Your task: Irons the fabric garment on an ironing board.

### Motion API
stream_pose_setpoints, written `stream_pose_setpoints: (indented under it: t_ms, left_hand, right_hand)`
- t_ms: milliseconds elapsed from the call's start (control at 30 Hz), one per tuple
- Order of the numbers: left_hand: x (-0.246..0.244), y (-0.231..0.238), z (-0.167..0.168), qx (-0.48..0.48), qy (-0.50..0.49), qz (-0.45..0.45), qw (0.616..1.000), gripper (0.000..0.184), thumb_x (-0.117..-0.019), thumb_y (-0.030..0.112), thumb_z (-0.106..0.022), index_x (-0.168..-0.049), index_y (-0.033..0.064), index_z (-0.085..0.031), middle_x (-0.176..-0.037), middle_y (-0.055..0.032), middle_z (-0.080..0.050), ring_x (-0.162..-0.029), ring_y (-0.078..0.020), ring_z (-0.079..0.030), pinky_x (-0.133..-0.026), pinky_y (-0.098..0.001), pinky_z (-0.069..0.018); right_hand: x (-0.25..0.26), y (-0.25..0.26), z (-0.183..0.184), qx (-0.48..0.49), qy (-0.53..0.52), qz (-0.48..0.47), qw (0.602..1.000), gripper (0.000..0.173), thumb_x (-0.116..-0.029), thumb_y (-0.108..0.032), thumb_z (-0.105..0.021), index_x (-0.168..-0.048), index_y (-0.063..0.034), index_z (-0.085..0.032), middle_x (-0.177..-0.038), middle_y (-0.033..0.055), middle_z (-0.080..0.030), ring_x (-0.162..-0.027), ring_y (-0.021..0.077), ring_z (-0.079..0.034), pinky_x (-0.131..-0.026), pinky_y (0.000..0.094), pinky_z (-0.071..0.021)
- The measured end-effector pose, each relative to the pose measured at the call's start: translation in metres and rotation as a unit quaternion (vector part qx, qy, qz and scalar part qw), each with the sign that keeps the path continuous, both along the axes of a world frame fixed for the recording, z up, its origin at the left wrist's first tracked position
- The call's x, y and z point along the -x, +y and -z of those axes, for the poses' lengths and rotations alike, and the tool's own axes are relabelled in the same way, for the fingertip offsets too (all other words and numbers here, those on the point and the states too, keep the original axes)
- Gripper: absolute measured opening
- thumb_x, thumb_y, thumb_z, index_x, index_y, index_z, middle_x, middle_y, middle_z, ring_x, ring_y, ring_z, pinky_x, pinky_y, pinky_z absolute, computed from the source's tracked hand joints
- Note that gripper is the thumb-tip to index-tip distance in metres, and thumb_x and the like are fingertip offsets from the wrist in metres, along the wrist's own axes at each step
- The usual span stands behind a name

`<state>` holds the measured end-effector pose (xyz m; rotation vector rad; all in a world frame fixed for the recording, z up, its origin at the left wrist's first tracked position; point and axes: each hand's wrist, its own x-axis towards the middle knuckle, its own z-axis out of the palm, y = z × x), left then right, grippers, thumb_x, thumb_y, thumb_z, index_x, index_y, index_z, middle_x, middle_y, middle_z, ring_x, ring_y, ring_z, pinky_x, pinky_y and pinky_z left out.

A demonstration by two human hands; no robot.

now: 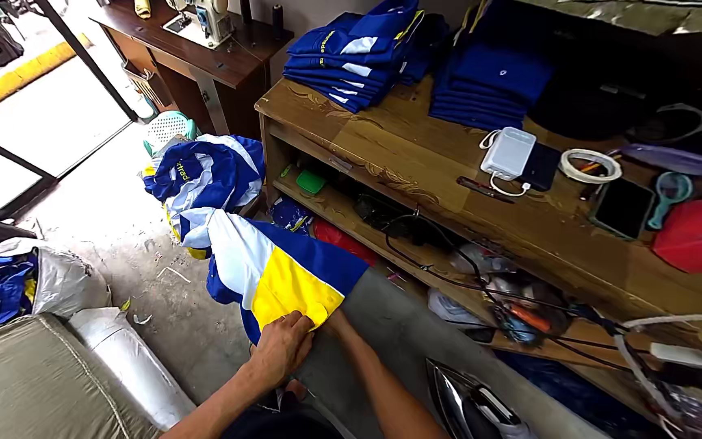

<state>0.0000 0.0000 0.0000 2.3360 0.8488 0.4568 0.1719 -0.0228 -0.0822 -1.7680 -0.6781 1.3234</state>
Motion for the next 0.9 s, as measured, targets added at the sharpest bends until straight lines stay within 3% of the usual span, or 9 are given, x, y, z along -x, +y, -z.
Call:
stream_pose_setpoints:
  t_ms: [100, 167, 233, 333, 400, 500, 667, 800, 900]
  left_hand:
    - [-0.003, -0.005, 0.024, 0.001, 0.068, 0.028, 0.997, 0.021, -0.1009, 0.019, -0.056, -0.100, 0.0032, -0.070, -0.092, -0.0153, -0.069, -0.082, -0.0308, -0.072, -0.069, -0.0453, -0.0609]
    - [-0.005, -0.005, 0.034, 0.015, 0.117, 0.046, 0.992, 0.021, -0.1016, 0.017, -0.054, -0.106, 0.0023, -0.069, -0.100, -0.0175, -0.070, -0.089, -0.0339, -0.073, -0.072, -0.0478, -0.0607]
    - [-0.009, -0.005, 0.036, 0.000, 0.118, 0.053, 0.992, 0.018, -0.0997, 0.014, -0.055, -0.105, 0.0018, -0.068, -0.099, -0.0177, -0.070, -0.087, -0.0340, -0.073, -0.070, -0.0472, -0.0606]
    - [-0.020, -0.005, 0.019, -0.045, 0.065, 0.043, 0.996, 0.015, -0.0967, 0.013, -0.057, -0.098, 0.0020, -0.068, -0.090, -0.0152, -0.069, -0.078, -0.0301, -0.072, -0.063, -0.0430, -0.0606]
    - [-0.027, -0.002, 0.011, -0.002, 0.094, 0.049, 0.994, 0.019, -0.0984, 0.015, -0.056, -0.103, 0.0012, -0.067, -0.097, -0.0173, -0.070, -0.084, -0.0323, -0.073, -0.068, -0.0454, -0.0609]
    - [-0.032, 0.007, 0.011, 0.165, 0.212, 0.105, 0.958, 0.036, -0.1036, 0.029, -0.059, -0.126, 0.0016, -0.062, -0.124, -0.0226, -0.066, -0.109, -0.0416, -0.068, -0.089, -0.0586, -0.0553]
    - [-0.022, 0.035, 0.013, -0.041, 0.021, -0.067, 0.997, 0.033, -0.1014, 0.032, -0.058, -0.111, 0.0048, -0.073, -0.114, -0.0164, -0.071, -0.113, -0.0346, -0.067, -0.095, -0.0506, -0.0554]
    - [-0.012, 0.092, 0.038, -0.115, 0.112, -0.128, 0.979, 0.062, -0.1047, 0.056, -0.039, -0.154, 0.0196, -0.049, -0.162, -0.0077, -0.043, -0.152, -0.0381, -0.033, -0.120, -0.0690, -0.0216]
    - [0.004, 0.112, 0.064, -0.096, 0.173, -0.105, 0.975, 0.073, -0.1034, 0.068, -0.025, -0.161, 0.0250, -0.038, -0.169, -0.0041, -0.031, -0.157, -0.0362, -0.023, -0.122, -0.0691, -0.0135]
  right_hand:
    - [-0.031, -0.012, -0.041, 0.022, 0.110, 0.134, 0.985, 0.033, -0.1112, -0.013, -0.033, -0.135, 0.0026, -0.050, -0.098, 0.0163, -0.072, -0.079, 0.0234, -0.074, -0.068, 0.0414, -0.0641]
    - [-0.058, -0.010, -0.049, 0.017, 0.175, 0.186, 0.967, 0.047, -0.1142, -0.036, -0.026, -0.146, -0.0040, -0.040, -0.098, 0.0186, -0.073, -0.075, 0.0300, -0.074, -0.067, 0.0461, -0.0627]
    - [-0.073, 0.003, -0.052, -0.027, 0.179, 0.209, 0.961, 0.045, -0.1129, -0.030, -0.038, -0.151, -0.0068, -0.033, -0.099, 0.0194, -0.071, -0.074, 0.0300, -0.074, -0.065, 0.0448, -0.0635]
    - [-0.077, 0.017, -0.048, -0.113, 0.092, 0.248, 0.958, 0.054, -0.0946, 0.003, -0.065, -0.142, -0.0002, -0.039, -0.083, 0.0130, -0.069, -0.061, 0.0198, -0.069, -0.054, 0.0346, -0.0601]
    - [-0.085, 0.013, -0.046, -0.123, -0.030, 0.208, 0.970, 0.065, -0.0892, 0.004, -0.069, -0.145, -0.0007, -0.036, -0.077, 0.0088, -0.067, -0.059, 0.0170, -0.068, -0.052, 0.0331, -0.0602]
    - [-0.104, -0.012, -0.044, -0.016, -0.317, -0.020, 0.948, 0.053, -0.0934, -0.009, -0.067, -0.142, 0.0018, -0.050, -0.092, 0.0153, -0.073, -0.077, 0.0267, -0.072, -0.073, 0.0466, -0.0597]
    - [-0.145, -0.076, -0.103, -0.047, -0.478, -0.117, 0.869, 0.030, -0.0989, -0.020, -0.066, -0.123, -0.0020, -0.070, -0.111, 0.0207, -0.071, -0.100, 0.0366, -0.070, -0.089, 0.0567, -0.0570]
    - [-0.187, -0.166, -0.151, 0.044, -0.501, -0.183, 0.845, 0.069, -0.0922, -0.060, -0.063, -0.129, -0.0020, -0.068, -0.122, 0.0290, -0.066, -0.117, 0.0518, -0.061, -0.098, 0.0699, -0.0468]
    - [-0.187, -0.212, -0.159, 0.152, -0.384, -0.219, 0.884, 0.072, -0.0924, -0.054, -0.069, -0.141, -0.0024, -0.059, -0.122, 0.0284, -0.068, -0.111, 0.0468, -0.067, -0.096, 0.0677, -0.0496]
